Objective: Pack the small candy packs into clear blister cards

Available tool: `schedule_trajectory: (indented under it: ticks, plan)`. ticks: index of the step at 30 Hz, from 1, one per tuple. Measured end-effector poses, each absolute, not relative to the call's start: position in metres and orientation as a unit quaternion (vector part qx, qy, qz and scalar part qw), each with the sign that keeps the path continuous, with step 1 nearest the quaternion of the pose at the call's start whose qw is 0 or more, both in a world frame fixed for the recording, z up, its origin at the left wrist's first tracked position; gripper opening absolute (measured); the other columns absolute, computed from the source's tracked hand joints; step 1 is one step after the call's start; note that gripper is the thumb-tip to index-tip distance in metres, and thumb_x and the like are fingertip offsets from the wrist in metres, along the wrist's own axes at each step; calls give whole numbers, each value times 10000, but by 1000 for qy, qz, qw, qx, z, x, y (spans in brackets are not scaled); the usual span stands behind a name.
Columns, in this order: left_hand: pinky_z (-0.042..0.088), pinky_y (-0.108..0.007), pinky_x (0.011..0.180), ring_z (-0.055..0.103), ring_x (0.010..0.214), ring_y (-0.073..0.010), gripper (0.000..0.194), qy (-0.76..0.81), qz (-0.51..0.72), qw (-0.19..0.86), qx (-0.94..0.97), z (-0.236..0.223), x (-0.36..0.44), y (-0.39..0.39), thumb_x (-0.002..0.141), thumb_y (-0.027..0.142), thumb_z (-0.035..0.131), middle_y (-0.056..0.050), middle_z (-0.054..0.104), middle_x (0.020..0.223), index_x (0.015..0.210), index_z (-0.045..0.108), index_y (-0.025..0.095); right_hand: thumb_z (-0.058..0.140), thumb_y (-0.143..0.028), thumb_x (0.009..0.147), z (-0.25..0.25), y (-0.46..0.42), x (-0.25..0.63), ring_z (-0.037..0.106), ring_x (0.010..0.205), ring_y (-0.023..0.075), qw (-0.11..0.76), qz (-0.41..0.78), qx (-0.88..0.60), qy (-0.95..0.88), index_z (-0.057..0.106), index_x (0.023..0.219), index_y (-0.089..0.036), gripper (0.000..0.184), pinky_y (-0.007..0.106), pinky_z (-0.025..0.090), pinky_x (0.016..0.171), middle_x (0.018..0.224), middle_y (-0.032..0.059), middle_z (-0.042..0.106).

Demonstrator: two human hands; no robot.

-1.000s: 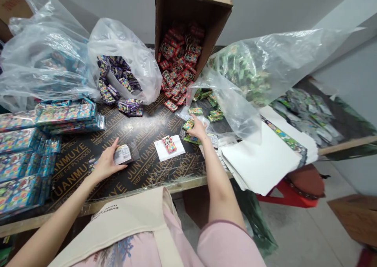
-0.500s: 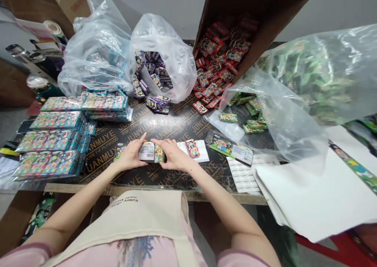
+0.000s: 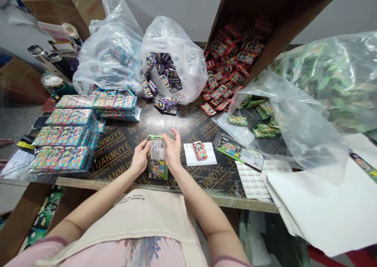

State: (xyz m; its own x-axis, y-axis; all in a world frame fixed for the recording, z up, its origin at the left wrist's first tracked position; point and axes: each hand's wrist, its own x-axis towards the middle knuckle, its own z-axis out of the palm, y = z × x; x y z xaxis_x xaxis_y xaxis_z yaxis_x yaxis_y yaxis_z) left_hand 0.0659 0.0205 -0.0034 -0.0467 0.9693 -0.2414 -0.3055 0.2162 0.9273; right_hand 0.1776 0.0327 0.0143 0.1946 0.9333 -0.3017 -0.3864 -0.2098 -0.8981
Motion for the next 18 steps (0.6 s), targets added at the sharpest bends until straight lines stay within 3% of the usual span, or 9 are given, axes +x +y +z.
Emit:
schedule_trajectory:
  ticks: [3, 7, 12, 16, 18]
  plan:
    - [500, -322, 742, 661, 773, -205, 436, 479, 538, 660, 212, -2, 74, 17, 706, 555, 659, -68, 706, 770, 805, 681, 131, 665, -281, 653, 16, 31, 180, 698, 803, 230, 566, 586, -525, -246, 404, 1073, -258, 495, 382, 553, 732, 768, -10, 714]
    - [481, -264, 646, 640, 665, -156, 273, 504, 510, 676, 174, 3, 66, 25, 591, 364, 744, -40, 705, 715, 726, 690, 133, 577, -347, 724, 13, 24, 192, 708, 789, 241, 566, 623, -494, -215, 391, 1056, -262, 390, 395, 546, 683, 839, 12, 738]
    - [416, -209, 534, 568, 551, -96, 248, 511, 475, 671, 251, 15, 56, 34, 558, 248, 735, 25, 647, 644, 786, 687, 165, 623, -238, 651, 10, 23, 205, 706, 779, 249, 524, 667, -477, -231, 512, 975, -250, 343, 436, 549, 721, 869, 18, 749]
    - [409, -213, 544, 531, 538, -88, 159, 503, 478, 613, 377, 23, 50, 37, 599, 285, 751, 6, 639, 596, 616, 681, 143, 675, -238, 647, 8, 22, 210, 689, 839, 229, 548, 602, -494, -305, 639, 743, -217, 105, 406, 522, 835, 857, 30, 742]
    - [436, -233, 571, 544, 541, -103, 185, 500, 459, 605, 417, 24, 45, 40, 584, 302, 779, -7, 648, 579, 592, 689, 140, 691, -287, 687, 8, 20, 214, 675, 840, 217, 552, 566, -503, -349, 693, 727, -214, 84, 379, 511, 840, 834, 31, 737]
